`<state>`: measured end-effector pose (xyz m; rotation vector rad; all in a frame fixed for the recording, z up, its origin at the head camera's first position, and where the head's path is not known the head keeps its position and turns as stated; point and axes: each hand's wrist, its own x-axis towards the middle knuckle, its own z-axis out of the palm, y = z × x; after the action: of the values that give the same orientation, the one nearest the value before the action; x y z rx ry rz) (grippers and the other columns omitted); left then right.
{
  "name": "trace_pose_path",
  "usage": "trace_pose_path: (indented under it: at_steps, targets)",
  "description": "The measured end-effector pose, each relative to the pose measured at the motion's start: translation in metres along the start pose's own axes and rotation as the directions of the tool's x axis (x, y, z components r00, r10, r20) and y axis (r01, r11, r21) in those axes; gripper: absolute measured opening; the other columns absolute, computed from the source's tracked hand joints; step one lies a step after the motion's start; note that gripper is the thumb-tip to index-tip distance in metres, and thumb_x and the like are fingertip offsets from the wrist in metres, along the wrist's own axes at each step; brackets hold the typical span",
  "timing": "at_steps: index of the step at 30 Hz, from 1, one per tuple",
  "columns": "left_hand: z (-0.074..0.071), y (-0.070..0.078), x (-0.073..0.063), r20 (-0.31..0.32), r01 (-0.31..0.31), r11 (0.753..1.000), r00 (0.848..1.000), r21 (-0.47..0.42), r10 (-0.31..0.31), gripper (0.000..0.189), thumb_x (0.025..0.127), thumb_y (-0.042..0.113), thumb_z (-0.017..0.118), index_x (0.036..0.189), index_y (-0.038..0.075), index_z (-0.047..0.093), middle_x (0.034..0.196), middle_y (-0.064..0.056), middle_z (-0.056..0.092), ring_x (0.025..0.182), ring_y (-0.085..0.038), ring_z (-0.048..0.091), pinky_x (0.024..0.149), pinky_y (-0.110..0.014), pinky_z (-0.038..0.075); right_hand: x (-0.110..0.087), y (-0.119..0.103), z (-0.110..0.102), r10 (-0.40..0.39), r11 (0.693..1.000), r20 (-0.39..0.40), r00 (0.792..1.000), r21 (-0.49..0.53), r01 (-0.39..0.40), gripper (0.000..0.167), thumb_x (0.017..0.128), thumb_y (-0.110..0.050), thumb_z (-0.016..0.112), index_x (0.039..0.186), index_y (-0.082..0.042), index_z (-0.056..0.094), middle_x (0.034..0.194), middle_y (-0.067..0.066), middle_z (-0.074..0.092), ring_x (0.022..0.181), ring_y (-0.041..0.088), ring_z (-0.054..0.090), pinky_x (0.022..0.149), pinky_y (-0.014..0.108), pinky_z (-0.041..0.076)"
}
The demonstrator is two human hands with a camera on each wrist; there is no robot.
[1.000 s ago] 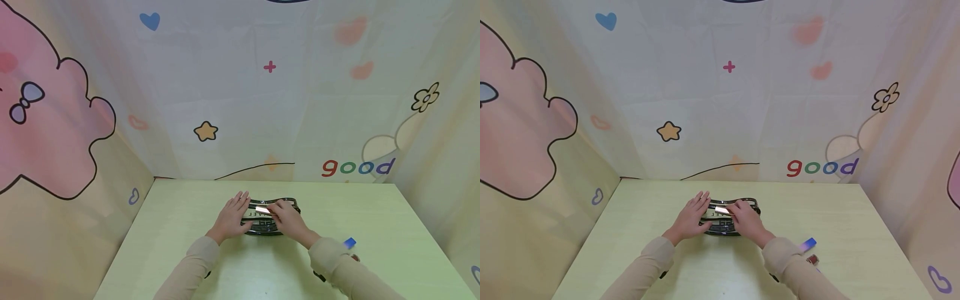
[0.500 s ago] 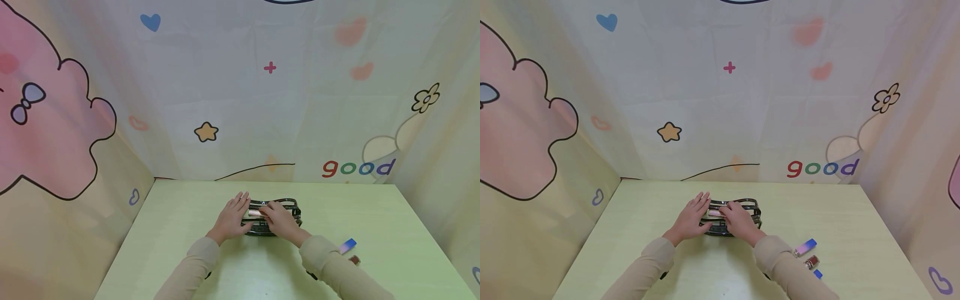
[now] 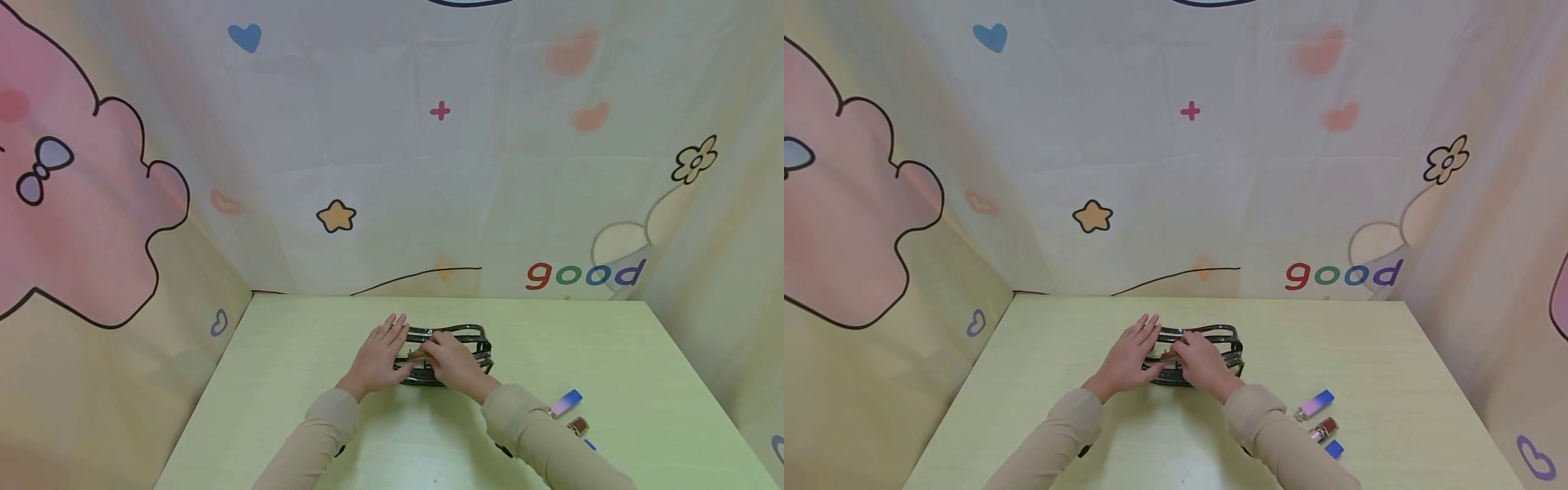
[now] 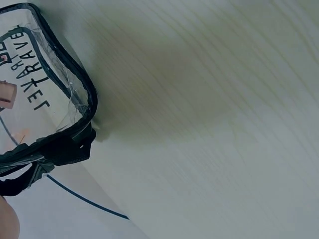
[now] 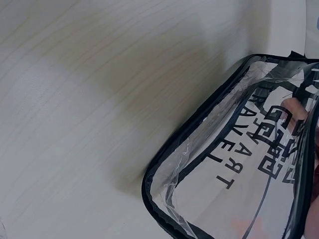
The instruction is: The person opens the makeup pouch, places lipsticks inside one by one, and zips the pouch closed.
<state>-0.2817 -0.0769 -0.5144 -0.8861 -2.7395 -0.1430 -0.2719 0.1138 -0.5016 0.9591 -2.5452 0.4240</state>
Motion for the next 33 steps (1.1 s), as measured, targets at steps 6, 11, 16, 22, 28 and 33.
trace_pose_path:
  at_steps: [6,11,16,22,28,33]
  targets:
    - [0.0006,0.0002,-0.0004,0.005,0.004,1.0,1.0,0.008,-0.004,0.07,0.085,0.049,0.042,0.139,0.006,0.028,0.149,-0.004,0.015,0.137,-0.022,0.013,0.107,-0.038,0.023,-0.0007,0.001,0.0012,0.008,1.0,-0.002,1.0,0.007,-0.008,0.012,0.076,-0.004,0.065,0.084,-0.013,0.066,0.079,-0.001,0.054,0.073,0.013,0.049,0.064,0.027,0.047]
    - [-0.0006,0.0007,-0.0007,0.019,0.007,1.0,1.0,0.004,-0.007,0.071,0.085,0.05,0.04,0.14,0.007,0.026,0.149,-0.004,0.014,0.137,-0.022,0.012,0.107,-0.038,0.022,-0.0012,0.0008,0.0007,0.021,1.0,0.017,1.0,0.018,-0.021,0.011,0.076,-0.004,0.064,0.083,-0.012,0.065,0.081,-0.001,0.056,0.076,0.014,0.051,0.067,0.029,0.047]
    - [-0.001,0.0007,-0.0008,0.025,0.008,1.0,1.0,0.001,-0.008,0.071,0.085,0.05,0.04,0.14,0.006,0.026,0.149,-0.005,0.014,0.137,-0.023,0.012,0.107,-0.038,0.022,-0.0014,0.0004,0.0004,0.024,0.999,0.018,1.0,0.027,-0.024,0.01,0.076,-0.004,0.064,0.082,-0.011,0.064,0.08,-0.001,0.056,0.076,0.014,0.052,0.068,0.029,0.047]
    - [0.0002,0.0006,-0.0008,0.029,0.009,1.0,1.0,0.009,-0.009,0.072,0.085,0.05,0.04,0.14,0.007,0.025,0.149,-0.004,0.014,0.137,-0.023,0.013,0.108,-0.037,0.022,-0.0016,0.0001,-0.0002,0.032,0.999,0.028,0.999,0.026,-0.033,0.009,0.076,-0.004,0.064,0.082,-0.01,0.065,0.079,-0.001,0.056,0.076,0.014,0.052,0.069,0.029,0.047]
    - [0.0001,0.0007,-0.0012,0.02,0.006,1.0,1.0,0.001,-0.006,0.071,0.085,0.05,0.04,0.139,0.006,0.026,0.149,-0.005,0.015,0.137,-0.024,0.014,0.107,-0.038,0.022,-0.0016,-0.0007,-0.0017,0.059,0.998,0.054,0.997,0.023,-0.06,0.013,0.075,0.001,0.062,0.083,-0.008,0.066,0.078,-0.002,0.055,0.077,0.013,0.052,0.069,0.028,0.048]
    - [0.0,0.0008,-0.0014,0.023,0.006,1.0,1.0,0.004,-0.006,0.071,0.085,0.05,0.04,0.14,0.006,0.026,0.149,-0.004,0.014,0.137,-0.023,0.013,0.107,-0.038,0.022,-0.0021,-0.0007,-0.0015,0.069,0.997,0.068,0.995,0.026,-0.071,0.015,0.074,0.002,0.061,0.084,-0.008,0.066,0.079,-0.001,0.055,0.079,0.014,0.053,0.07,0.029,0.048]
